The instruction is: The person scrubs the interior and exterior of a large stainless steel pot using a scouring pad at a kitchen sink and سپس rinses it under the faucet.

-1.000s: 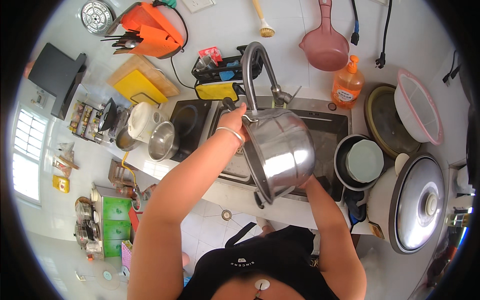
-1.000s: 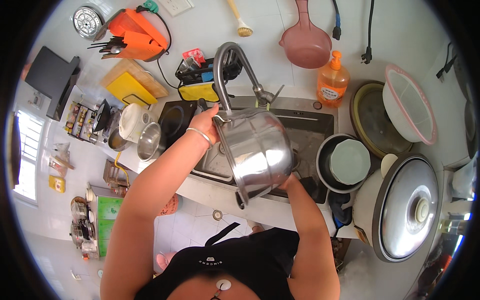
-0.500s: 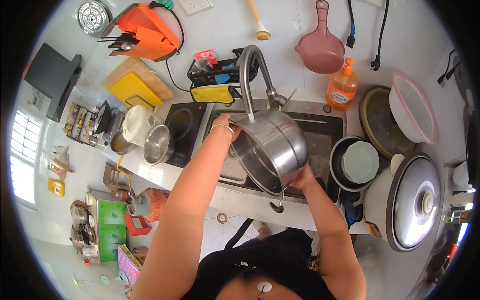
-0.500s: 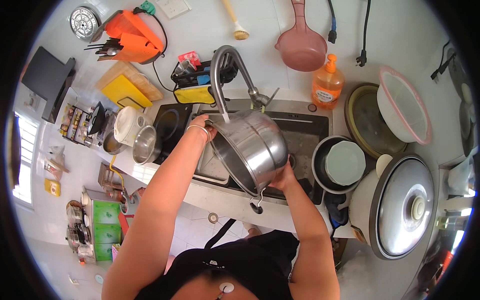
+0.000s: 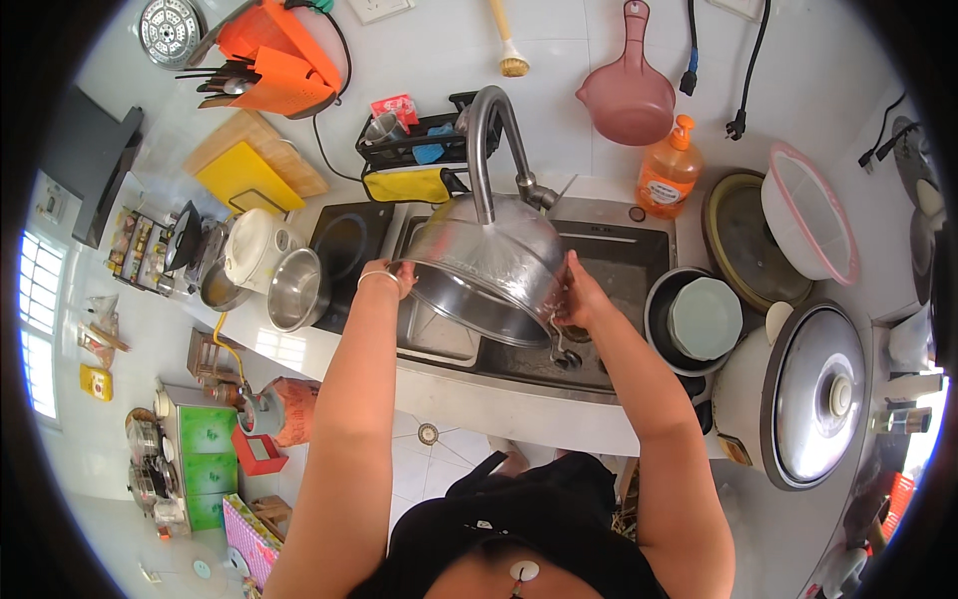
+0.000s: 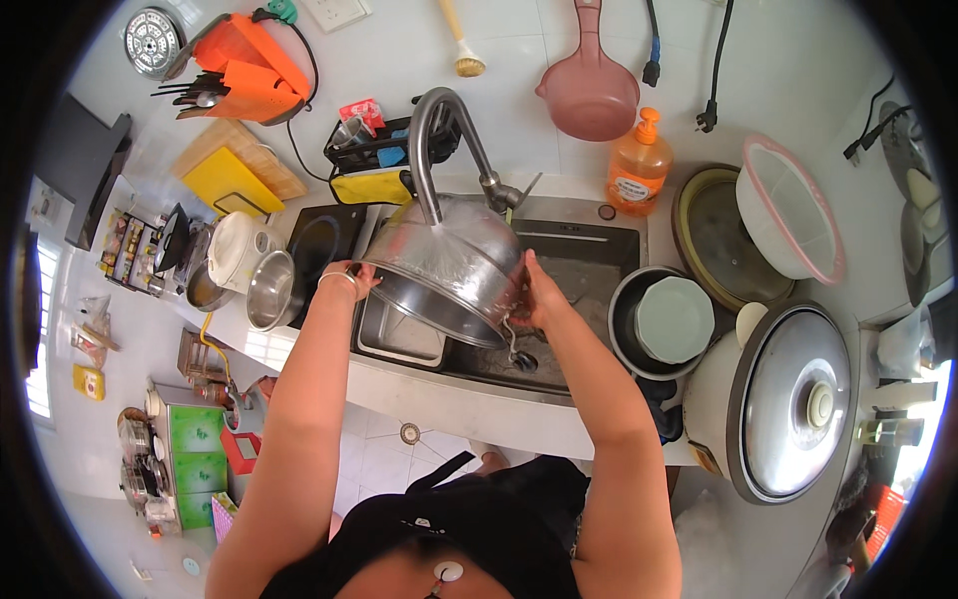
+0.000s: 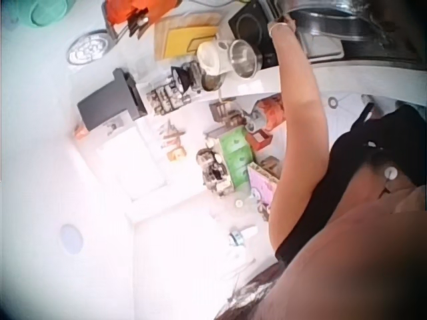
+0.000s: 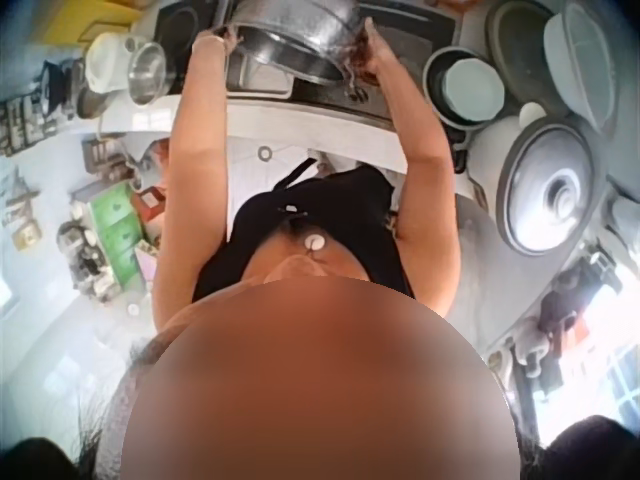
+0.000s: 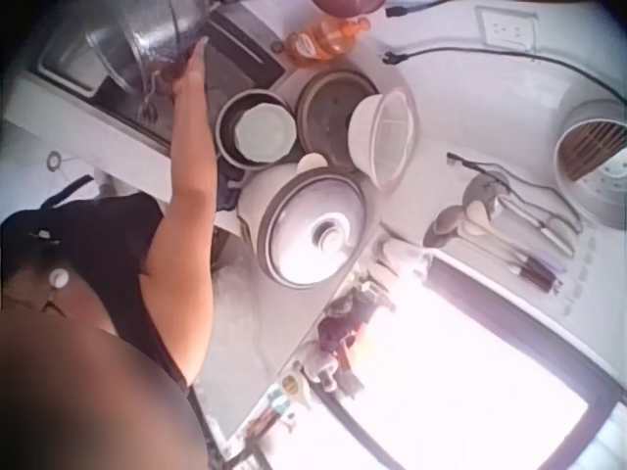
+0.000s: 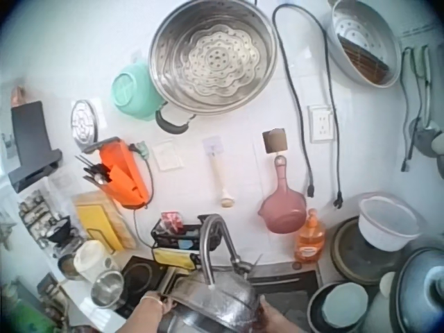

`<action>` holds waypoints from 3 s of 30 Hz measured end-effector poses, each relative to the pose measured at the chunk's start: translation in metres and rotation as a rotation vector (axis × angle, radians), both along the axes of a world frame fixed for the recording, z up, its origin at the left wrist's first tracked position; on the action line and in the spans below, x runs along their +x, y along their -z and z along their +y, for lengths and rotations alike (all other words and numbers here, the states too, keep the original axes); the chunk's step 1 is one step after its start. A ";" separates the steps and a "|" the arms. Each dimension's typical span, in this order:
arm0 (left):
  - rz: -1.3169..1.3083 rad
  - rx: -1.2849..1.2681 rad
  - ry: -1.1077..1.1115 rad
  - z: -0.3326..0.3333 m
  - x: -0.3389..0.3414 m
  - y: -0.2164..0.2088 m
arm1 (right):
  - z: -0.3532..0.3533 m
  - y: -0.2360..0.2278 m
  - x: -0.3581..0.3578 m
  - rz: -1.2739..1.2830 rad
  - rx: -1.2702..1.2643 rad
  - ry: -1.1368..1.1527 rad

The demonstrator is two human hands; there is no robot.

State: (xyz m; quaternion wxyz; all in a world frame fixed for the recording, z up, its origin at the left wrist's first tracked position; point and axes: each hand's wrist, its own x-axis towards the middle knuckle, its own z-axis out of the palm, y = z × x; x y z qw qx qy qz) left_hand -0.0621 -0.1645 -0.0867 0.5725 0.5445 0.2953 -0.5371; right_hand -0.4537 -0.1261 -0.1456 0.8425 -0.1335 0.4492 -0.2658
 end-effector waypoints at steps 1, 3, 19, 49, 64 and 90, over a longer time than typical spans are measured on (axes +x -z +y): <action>0.021 -0.047 0.024 0.006 0.006 0.003 | -0.008 0.004 0.003 -0.029 0.006 -0.011; 0.038 -0.110 0.010 0.028 0.021 0.006 | -0.007 -0.035 0.023 0.115 -0.016 0.018; -0.211 -0.338 -0.074 0.145 -0.017 -0.065 | -0.017 -0.001 0.103 -0.172 0.085 0.264; -0.232 -0.828 0.191 0.242 -0.042 -0.046 | -0.161 -0.041 0.040 0.369 -0.508 0.399; -0.149 -0.774 0.282 0.262 -0.023 -0.011 | 0.061 -0.002 0.045 -0.170 -0.314 -0.067; 0.082 -0.488 0.446 0.257 -0.035 0.003 | 0.135 0.016 0.009 0.958 -0.937 0.021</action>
